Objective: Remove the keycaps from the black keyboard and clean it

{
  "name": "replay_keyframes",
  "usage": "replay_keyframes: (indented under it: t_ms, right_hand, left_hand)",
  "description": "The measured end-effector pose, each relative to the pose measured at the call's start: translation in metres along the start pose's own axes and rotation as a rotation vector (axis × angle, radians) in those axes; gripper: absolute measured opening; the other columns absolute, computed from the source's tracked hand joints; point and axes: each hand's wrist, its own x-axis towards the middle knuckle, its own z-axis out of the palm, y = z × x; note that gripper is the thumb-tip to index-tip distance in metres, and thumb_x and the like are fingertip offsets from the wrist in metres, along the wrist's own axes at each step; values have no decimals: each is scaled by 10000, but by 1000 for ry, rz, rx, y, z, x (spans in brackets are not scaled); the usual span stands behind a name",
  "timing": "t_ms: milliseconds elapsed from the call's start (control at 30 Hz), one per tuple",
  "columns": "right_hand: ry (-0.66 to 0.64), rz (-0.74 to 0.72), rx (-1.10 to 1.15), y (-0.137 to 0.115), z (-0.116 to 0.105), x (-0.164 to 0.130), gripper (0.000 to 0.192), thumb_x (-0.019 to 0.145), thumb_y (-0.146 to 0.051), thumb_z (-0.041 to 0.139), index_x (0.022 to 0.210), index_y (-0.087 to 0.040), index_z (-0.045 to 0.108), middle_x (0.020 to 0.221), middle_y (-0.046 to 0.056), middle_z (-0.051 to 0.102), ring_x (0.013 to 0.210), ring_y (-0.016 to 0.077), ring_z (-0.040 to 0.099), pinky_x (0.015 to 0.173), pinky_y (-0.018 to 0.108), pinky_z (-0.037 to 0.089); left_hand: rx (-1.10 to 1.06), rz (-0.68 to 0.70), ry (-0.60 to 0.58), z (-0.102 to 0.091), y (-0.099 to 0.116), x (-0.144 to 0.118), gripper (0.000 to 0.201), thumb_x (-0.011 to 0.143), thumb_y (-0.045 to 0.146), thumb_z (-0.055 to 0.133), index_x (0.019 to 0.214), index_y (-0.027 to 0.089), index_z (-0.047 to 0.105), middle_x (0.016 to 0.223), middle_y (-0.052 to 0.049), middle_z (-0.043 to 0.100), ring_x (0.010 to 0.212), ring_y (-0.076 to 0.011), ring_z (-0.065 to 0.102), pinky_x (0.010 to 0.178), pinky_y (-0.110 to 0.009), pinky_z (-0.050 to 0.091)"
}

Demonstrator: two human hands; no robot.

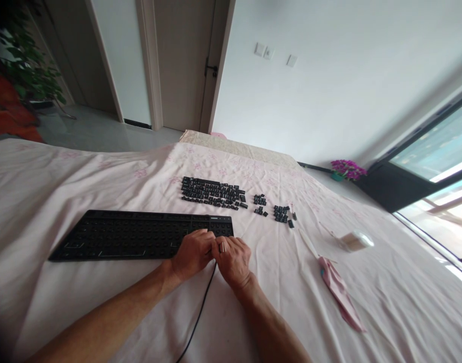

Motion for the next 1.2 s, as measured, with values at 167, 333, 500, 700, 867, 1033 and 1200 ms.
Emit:
replay_keyframes:
  t_ms: [167, 333, 500, 700, 867, 1033, 1200]
  right_hand:
    - [2, -10, -45, -6, -5, 8, 311, 941, -221, 476, 644, -186, 562, 563, 3, 605, 557, 128, 529, 626, 288, 314]
    - [1, 78, -13, -5, -4, 13, 335, 964, -252, 426, 667, -188, 568, 580, 13, 608, 578, 131, 542, 645, 270, 337]
    - [-34, 166, 37, 4, -4, 7, 309, 980, -258, 395, 761, -190, 602, 668, 24, 637, 674, 152, 576, 691, 268, 366]
    - [-57, 102, 93, 2, -11, 3, 229, 960, -200, 414, 1039, -198, 629, 966, 64, 676, 895, 186, 588, 817, 310, 412]
    - [-2, 111, 100, 11, -10, 1, 317, 958, -160, 380, 1216, -190, 560, 1011, 81, 671, 947, 200, 588, 849, 331, 437]
    - [-149, 280, 160, 25, -17, 3, 253, 935, -182, 459, 1110, -245, 631, 970, 37, 668, 889, 171, 614, 743, 260, 448]
    - [-285, 288, 232, 22, -19, 2, 106, 857, -235, 623, 923, -277, 694, 866, -16, 700, 789, 141, 649, 674, 209, 437]
  left_hand:
    - [-68, -33, 41, -1, 0, 0, 283, 918, 288, 477, 673, 187, 579, 699, -12, 607, 693, -150, 550, 650, -254, 389]
    - [-133, -85, 42, -2, -3, 2, 213, 918, 293, 498, 768, 195, 613, 754, -4, 632, 742, -154, 582, 693, -255, 400]
    - [-234, -118, -7, 0, -7, 5, 151, 805, 264, 670, 947, 223, 637, 919, 2, 671, 894, -187, 604, 816, -292, 420]
    - [-333, -231, 47, 5, -6, 6, 289, 745, 116, 675, 1010, 224, 630, 932, 12, 690, 874, -167, 625, 841, -289, 447]
    - [-384, -319, 56, 6, -6, 7, 352, 726, 94, 673, 1049, 223, 623, 904, 10, 686, 836, -151, 633, 793, -267, 480]
    - [-453, -286, 112, 6, -7, 4, 399, 721, 91, 684, 1085, 235, 608, 907, 6, 683, 833, -158, 640, 795, -288, 503]
    - [-470, -234, 138, 13, -11, 1, 366, 759, 123, 649, 1102, 238, 597, 941, -7, 698, 833, -172, 658, 804, -328, 528]
